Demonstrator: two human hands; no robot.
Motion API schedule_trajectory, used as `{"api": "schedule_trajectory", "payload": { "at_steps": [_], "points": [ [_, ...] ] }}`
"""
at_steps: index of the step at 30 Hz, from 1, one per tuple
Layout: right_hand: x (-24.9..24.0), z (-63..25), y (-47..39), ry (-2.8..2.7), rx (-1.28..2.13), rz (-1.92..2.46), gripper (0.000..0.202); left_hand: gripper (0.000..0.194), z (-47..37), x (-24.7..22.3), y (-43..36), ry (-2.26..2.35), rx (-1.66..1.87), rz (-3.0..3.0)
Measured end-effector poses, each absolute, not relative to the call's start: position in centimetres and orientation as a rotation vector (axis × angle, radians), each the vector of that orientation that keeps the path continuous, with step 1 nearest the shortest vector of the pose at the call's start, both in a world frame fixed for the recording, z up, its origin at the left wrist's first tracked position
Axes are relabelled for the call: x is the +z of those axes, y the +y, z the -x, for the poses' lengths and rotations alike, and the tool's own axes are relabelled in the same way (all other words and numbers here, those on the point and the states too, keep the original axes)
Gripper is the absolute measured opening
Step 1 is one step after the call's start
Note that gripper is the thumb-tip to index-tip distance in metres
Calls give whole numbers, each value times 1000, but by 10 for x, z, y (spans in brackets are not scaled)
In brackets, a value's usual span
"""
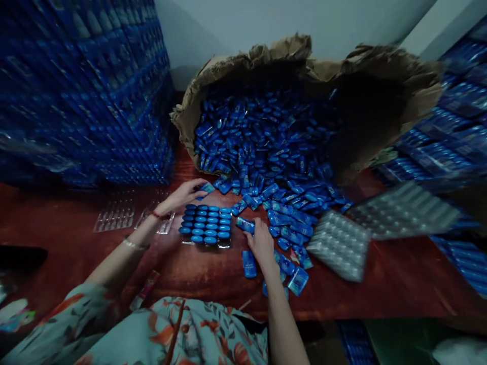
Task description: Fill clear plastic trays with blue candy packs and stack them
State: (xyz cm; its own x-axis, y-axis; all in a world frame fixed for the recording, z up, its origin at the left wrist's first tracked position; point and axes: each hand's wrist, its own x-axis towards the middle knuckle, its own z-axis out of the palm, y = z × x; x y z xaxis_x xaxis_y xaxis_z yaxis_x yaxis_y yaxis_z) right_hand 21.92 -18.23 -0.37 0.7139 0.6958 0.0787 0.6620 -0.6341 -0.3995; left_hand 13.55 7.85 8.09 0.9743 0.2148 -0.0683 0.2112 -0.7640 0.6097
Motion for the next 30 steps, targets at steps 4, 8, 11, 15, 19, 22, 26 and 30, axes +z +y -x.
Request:
{"api": "schedule_trajectory", "payload": {
  "at_steps": [4,8,11,15,19,22,26,30],
  "points": [
    [-1,-212,-201,-793,330,2161,30,38,-30,80,78,476,310,-2123],
    [11,-196,-226,-508,619,1817,38,45,59,61,45,800,198,-1789],
    [18,-182,-233,-468,742,1714,45,53,82,42,13,888,159,-1578],
    [17,-165,-221,-525,705,1755,39,54,70,21,-13,987,183,-1405],
    [15,-155,-210,-688,449,1919,33,45,62,13,-15,1000,302,-1540],
    [13,-152,-208,-952,200,2002,21,34,62,14,-12,985,409,-1786],
    [10,-152,-205,-1373,148,1952,25,22,58,16,-9,846,447,-2116],
    [21,-157,-198,-1615,172,2011,35,33,51,15,-5,650,490,-2421]
  ]
}}
